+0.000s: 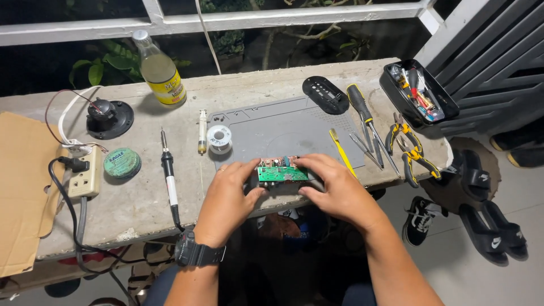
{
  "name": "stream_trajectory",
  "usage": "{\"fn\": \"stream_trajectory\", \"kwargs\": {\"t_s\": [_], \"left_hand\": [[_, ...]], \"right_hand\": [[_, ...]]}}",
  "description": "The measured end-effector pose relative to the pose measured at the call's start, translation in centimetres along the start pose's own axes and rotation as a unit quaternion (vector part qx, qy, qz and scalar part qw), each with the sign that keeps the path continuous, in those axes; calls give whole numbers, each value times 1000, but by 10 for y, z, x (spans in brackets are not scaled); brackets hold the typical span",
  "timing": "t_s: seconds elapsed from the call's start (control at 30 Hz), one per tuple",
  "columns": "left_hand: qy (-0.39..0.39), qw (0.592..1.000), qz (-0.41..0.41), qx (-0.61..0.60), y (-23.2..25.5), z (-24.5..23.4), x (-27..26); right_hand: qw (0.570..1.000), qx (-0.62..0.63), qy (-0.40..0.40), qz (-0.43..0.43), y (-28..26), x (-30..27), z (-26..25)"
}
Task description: The person holds a small green circuit board and attaches it to a larger orange circuit board. They align the components and press them together to connect the two boards.
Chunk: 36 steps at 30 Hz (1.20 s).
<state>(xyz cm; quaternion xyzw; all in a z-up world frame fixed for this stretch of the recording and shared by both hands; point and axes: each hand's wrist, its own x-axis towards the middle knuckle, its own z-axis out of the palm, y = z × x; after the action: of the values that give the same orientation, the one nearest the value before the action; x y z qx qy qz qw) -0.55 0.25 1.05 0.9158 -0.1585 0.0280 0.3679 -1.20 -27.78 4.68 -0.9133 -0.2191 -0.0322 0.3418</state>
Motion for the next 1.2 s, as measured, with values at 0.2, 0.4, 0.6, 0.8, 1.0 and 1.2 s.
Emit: {"fn": "stream_trajectory", "kwargs": {"t_s": [0.2, 0.4, 0.6, 0.8, 1.0, 1.2], "left_hand": [[19, 995, -16, -96, 10, -7, -3], [28, 991, 1, -128, 3, -6, 1], [38, 991, 12, -130, 7, -7, 0], [30, 991, 7, -132, 14, -13, -2], [23, 986, 2, -162, 10, -12, -3], [25, 986, -14, -167, 13, -13, -3]], "right_hand": [[998, 25, 53, -26, 11, -1, 5], [998, 9, 52, -31, 14, 0, 9], [997, -8, 62, -40, 22, 4, 15], [998, -16, 50, -44, 16, 7, 11], [998, -28, 44, -37, 22, 5, 13], [998, -20, 41, -34, 18, 6, 10]]}}
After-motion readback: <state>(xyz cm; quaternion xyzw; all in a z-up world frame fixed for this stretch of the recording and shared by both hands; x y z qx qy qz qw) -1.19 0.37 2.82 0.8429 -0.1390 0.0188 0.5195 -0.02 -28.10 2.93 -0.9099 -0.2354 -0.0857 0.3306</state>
